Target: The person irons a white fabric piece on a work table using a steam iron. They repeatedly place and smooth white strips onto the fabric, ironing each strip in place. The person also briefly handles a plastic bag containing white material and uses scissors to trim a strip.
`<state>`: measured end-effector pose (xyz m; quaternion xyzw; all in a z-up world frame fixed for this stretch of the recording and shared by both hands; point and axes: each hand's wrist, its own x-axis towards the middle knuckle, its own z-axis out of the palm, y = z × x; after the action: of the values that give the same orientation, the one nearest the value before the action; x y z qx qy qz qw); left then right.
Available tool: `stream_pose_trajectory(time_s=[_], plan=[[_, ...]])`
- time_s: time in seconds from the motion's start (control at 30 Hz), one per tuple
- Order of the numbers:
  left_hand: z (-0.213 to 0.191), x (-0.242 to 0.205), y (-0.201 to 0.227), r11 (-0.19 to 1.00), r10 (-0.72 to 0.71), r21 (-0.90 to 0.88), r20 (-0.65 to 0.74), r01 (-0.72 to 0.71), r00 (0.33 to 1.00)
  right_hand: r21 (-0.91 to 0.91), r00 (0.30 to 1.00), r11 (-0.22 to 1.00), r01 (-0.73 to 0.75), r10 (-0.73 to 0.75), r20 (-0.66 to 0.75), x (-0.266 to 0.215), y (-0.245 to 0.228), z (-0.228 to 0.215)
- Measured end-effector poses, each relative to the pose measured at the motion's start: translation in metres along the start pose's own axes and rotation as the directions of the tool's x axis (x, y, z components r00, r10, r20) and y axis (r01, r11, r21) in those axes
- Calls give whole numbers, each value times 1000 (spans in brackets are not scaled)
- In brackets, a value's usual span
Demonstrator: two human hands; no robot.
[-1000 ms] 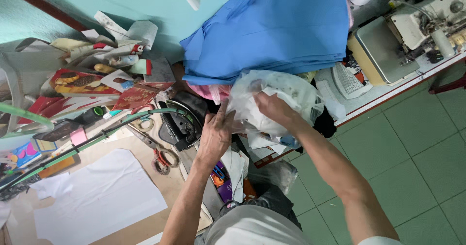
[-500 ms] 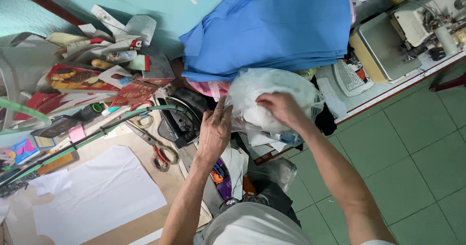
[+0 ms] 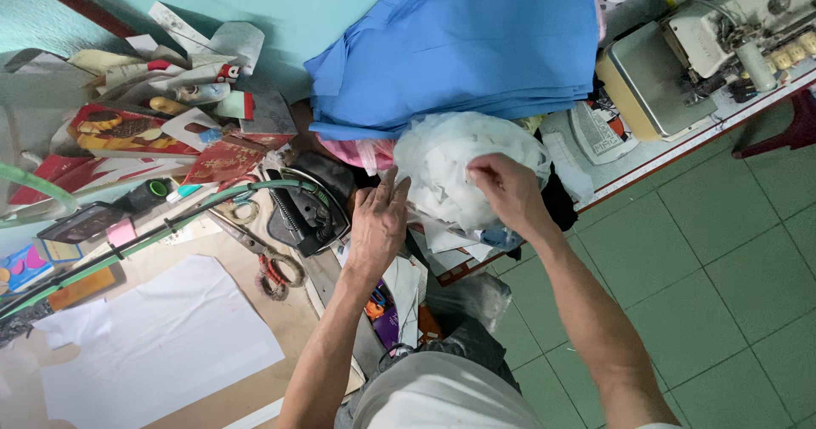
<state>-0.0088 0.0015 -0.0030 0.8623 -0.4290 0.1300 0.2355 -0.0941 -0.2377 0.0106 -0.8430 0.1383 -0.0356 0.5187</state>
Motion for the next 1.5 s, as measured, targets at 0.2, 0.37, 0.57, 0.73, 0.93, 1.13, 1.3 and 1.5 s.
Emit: stream_pose_trajectory(time_s=[0.2,0.37,0.57,0.73,0.93,1.13,1.3,1.5], plan=[[-3,-2,1,1000,7,0,11,-7,1000,-590,928,807,-29,241,284,-15,33,29],[-1,-5,6,1000,5,4,13,-5,1000,-195,1000,981,13,-8,29,-26,37,14],[-8,4,17,998,16,59,-25,-15,1000,193,996,980,-51,64,-59,-22,27,-16],[-12,3,17,996,-32,83,-128,43,991,398,984,910,-117,161,-79,-25,-6,-32],[-4,-6,42,987,-72,-154,-153,48,986,649,993,754,-105,120,22,-23,9,-21],[10,9,75,700,-247,-668,107,253,963,768,992,629,-124,80,95,-24,4,-18],[36,7,72,431,-361,-782,307,450,881,725,997,685,-78,73,38,-30,14,-15],[-60,19,65,377,-253,-891,163,253,953,498,990,860,112,-52,-133,-39,-34,-24]])
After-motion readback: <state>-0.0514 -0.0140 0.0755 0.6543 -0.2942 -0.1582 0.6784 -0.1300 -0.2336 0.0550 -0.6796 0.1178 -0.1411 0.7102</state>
